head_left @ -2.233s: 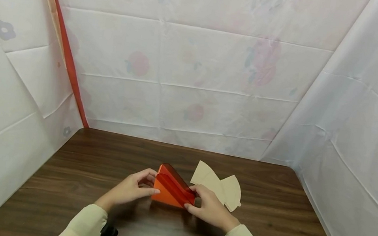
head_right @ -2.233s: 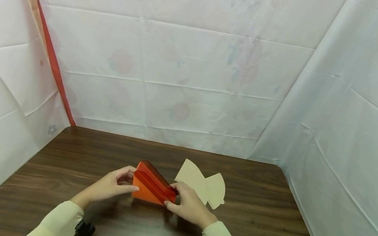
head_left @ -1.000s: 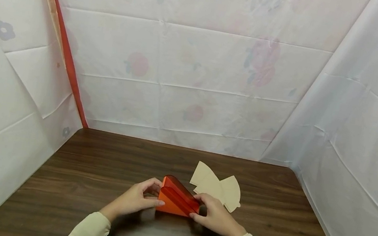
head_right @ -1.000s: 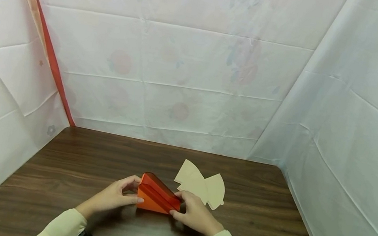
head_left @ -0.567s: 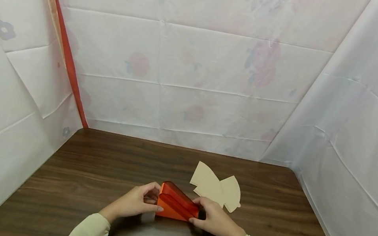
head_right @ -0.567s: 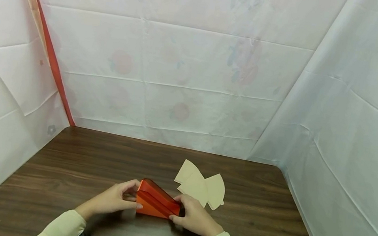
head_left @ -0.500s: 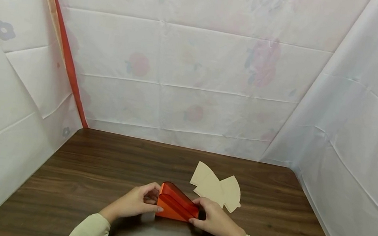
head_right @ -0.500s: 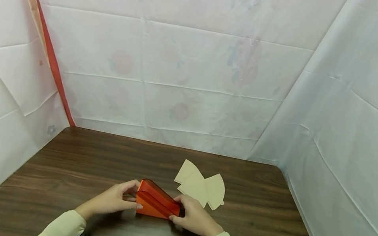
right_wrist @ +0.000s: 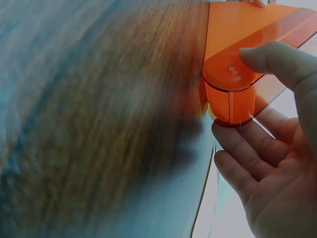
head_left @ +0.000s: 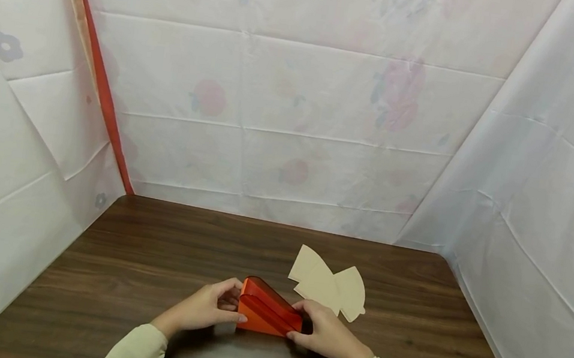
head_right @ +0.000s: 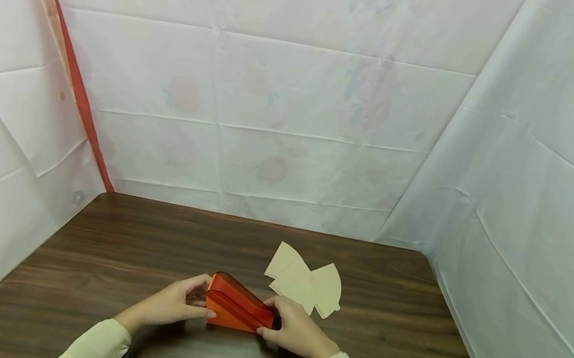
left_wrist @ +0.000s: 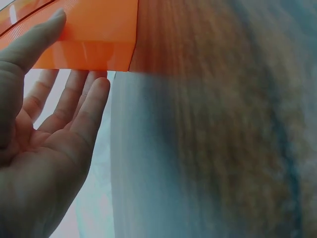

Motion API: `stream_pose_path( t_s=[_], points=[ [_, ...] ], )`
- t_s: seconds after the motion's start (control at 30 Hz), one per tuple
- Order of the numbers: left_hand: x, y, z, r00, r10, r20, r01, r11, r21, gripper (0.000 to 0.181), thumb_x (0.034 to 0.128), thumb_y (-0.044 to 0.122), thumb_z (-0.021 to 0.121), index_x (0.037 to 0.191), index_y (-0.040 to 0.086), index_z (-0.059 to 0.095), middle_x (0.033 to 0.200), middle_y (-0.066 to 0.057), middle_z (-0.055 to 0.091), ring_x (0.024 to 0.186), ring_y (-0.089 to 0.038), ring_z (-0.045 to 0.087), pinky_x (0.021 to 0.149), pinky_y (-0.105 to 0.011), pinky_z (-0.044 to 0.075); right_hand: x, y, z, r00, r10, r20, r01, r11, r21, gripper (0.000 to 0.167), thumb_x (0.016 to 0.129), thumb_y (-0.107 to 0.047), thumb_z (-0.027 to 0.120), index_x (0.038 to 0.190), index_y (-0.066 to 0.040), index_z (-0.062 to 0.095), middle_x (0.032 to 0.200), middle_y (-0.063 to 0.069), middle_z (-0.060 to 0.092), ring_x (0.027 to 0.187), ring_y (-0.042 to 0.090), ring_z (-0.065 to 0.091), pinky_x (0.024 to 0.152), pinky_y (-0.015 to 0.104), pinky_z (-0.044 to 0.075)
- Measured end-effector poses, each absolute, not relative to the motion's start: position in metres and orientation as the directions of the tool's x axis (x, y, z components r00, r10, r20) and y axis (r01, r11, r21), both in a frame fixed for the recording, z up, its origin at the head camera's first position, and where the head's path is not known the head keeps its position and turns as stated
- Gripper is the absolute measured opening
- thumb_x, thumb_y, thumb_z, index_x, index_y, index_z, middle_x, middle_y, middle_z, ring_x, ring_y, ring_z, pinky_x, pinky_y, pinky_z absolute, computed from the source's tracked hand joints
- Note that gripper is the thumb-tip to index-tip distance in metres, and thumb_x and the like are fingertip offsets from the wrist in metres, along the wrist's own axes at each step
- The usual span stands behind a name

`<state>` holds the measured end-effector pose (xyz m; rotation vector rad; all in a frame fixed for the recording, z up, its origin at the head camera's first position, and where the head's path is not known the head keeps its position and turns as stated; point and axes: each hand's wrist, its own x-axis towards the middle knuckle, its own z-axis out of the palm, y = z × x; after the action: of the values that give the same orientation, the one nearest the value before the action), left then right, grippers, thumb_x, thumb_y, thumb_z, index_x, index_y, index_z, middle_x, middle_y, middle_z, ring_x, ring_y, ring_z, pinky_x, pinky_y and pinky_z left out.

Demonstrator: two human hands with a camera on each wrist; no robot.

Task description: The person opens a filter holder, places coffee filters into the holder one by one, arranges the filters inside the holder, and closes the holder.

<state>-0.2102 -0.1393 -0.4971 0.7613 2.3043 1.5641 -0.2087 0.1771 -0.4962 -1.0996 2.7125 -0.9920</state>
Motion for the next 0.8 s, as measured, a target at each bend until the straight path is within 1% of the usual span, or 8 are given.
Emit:
stream_pose_path(
  t_s=[0.13,0.37,0.47,0.67,0.8],
  points=[
    [-0.210,-0.139,-0.499,-0.832,0.550,0.067,0.263,0.286,0.921,0.037,0.0880,0.028,0.080,0.115,0.016,0.057,0.108,-0.002,0.065,0.103,-0.019,0.063,0.091,-0.030,0.053,-0.208,0.178,-0.496,-0.743,-0.647,0.173,-0.606,0.540,-0.584,0.036,0.088,-0.028,0.079,0.116,-0.013,0.063,0.101,-0.012,0.061,0.091,0.005,0.058,0.083,0.026,0.051],
    [-0.207,-0.137,-0.496,-0.833,0.551,0.059,0.244,0.270,0.931,0.036,0.0898,0.023,0.079,0.115,0.012,0.055,0.109,-0.004,0.064,0.104,-0.022,0.062,0.093,-0.037,0.053,-0.209,0.179,-0.494,-0.751,-0.645,0.144,-0.590,0.556,-0.585,0.037,0.088,-0.029,0.078,0.117,-0.013,0.062,0.102,-0.012,0.060,0.091,0.005,0.057,0.084,0.026,0.051],
    [-0.207,-0.137,-0.496,-0.833,0.551,0.052,0.236,0.268,0.934,0.035,0.0902,0.022,0.078,0.115,0.012,0.056,0.109,-0.003,0.064,0.104,-0.022,0.061,0.093,-0.037,0.053,-0.209,0.179,-0.494,-0.747,-0.648,0.149,-0.597,0.554,-0.581,0.039,0.088,-0.029,0.079,0.119,-0.012,0.062,0.104,-0.011,0.061,0.093,0.005,0.057,0.085,0.027,0.051],
    [-0.208,-0.138,-0.496,-0.820,0.569,0.064,0.270,0.284,0.920,0.033,0.0895,0.023,0.079,0.115,0.014,0.060,0.109,0.001,0.066,0.104,-0.021,0.063,0.093,-0.038,0.054,-0.208,0.180,-0.491,-0.737,-0.655,0.170,-0.605,0.524,-0.600,0.041,0.090,-0.028,0.078,0.122,-0.010,0.061,0.110,-0.007,0.063,0.099,0.007,0.061,0.088,0.029,0.052],
    [-0.208,-0.139,-0.497,-0.813,0.578,0.071,0.294,0.303,0.906,0.032,0.0894,0.023,0.079,0.115,0.015,0.061,0.111,0.002,0.066,0.104,-0.021,0.064,0.092,-0.038,0.054,-0.208,0.180,-0.486,-0.730,-0.655,0.194,-0.614,0.505,-0.607,0.041,0.092,-0.031,0.075,0.124,-0.010,0.060,0.114,-0.004,0.065,0.100,0.011,0.064,0.089,0.031,0.053]
  ],
)
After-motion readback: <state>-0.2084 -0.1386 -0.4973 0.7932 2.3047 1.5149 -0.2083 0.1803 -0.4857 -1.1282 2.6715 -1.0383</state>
